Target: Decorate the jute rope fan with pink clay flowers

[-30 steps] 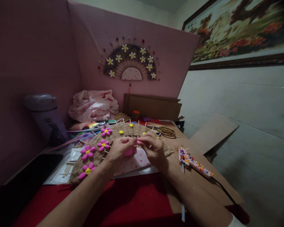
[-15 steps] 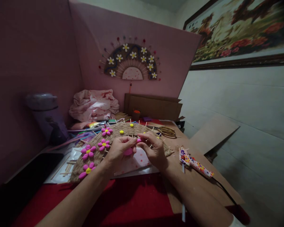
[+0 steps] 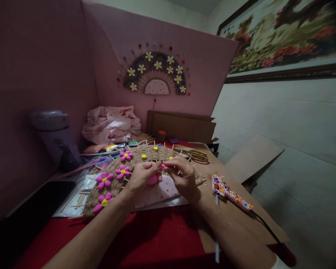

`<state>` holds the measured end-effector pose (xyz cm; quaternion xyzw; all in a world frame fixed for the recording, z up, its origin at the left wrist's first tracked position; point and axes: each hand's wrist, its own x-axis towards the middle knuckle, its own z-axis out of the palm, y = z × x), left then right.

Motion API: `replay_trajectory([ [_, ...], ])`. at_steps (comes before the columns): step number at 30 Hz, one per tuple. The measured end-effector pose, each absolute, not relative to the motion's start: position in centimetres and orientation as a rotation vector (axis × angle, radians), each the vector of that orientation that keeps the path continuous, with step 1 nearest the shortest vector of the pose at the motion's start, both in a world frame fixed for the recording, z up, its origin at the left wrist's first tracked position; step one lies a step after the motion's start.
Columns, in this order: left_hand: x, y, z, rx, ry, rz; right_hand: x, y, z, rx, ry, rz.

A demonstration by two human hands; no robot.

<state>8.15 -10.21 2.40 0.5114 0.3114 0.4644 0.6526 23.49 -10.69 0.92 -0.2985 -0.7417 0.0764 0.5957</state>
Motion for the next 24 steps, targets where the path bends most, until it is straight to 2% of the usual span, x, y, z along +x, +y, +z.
replay_trajectory([
  [24, 8.15, -10.29, 2.49, 1.145, 0.678, 1.060, 23.51, -10.88, 0.98, -0.746, -1.714, 0.188],
])
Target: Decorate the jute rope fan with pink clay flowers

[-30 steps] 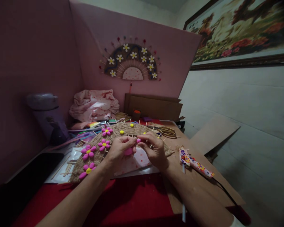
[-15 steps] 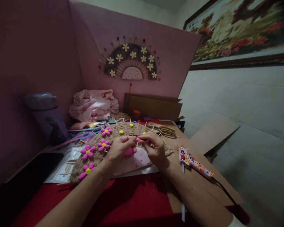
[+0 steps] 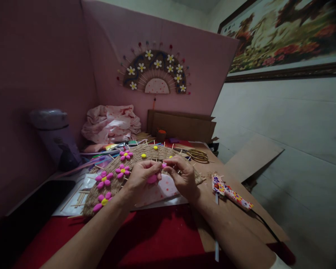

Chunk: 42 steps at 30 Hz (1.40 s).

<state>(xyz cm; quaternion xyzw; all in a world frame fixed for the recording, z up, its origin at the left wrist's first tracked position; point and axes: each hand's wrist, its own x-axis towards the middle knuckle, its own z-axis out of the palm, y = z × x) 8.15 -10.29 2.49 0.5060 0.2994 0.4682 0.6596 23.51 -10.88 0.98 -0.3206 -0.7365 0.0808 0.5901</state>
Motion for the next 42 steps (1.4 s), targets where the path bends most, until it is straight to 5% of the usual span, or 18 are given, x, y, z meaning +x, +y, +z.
replay_trajectory([
  [42, 8.13, -10.39, 2.39, 1.151, 0.629, 1.036, 23.50, -10.79, 0.95, -0.699, -1.725, 0.257],
])
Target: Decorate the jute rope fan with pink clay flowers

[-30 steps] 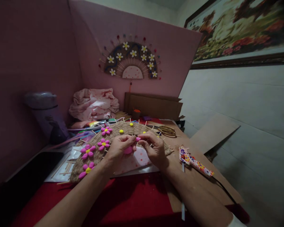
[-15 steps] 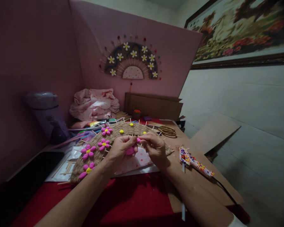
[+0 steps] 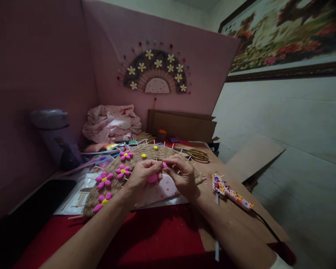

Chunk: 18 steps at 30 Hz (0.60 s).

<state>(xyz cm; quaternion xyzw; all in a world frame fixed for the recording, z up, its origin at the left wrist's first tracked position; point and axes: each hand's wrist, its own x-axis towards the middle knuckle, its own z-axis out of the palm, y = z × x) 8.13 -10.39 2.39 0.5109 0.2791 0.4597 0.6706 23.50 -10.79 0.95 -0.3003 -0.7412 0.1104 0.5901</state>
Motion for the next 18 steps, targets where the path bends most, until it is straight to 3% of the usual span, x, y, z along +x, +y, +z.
replay_trajectory([
  [18, 8.35, -10.24, 2.21, 1.244, 0.742, 1.125, 23.51, -10.95, 0.93, -0.724, -1.725, 0.151],
])
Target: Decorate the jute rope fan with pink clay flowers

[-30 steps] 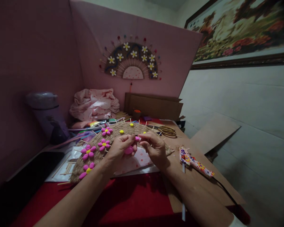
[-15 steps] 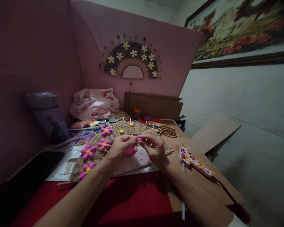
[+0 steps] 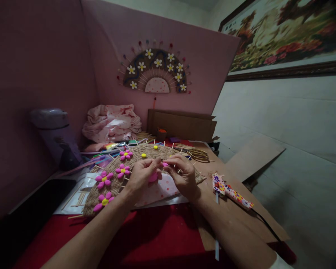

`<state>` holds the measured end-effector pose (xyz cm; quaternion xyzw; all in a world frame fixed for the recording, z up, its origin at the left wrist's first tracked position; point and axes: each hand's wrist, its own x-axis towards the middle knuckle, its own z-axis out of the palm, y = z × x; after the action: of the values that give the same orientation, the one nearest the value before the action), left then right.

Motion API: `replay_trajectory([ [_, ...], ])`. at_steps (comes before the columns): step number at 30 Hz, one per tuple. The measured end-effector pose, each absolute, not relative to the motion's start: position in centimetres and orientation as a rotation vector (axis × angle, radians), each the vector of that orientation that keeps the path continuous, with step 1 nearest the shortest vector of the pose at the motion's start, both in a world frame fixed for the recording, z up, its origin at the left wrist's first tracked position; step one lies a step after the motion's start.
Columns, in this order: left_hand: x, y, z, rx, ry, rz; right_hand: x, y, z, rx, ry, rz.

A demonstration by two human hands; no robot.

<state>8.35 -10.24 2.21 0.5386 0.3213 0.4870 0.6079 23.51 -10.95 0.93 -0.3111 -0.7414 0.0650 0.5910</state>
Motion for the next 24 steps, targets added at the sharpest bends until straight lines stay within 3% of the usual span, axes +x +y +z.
replay_trajectory([
  [24, 8.33, -10.55, 2.64, 1.250, 0.740, 1.072, 23.51, -10.85, 0.71, -0.752, -1.775, 0.053],
])
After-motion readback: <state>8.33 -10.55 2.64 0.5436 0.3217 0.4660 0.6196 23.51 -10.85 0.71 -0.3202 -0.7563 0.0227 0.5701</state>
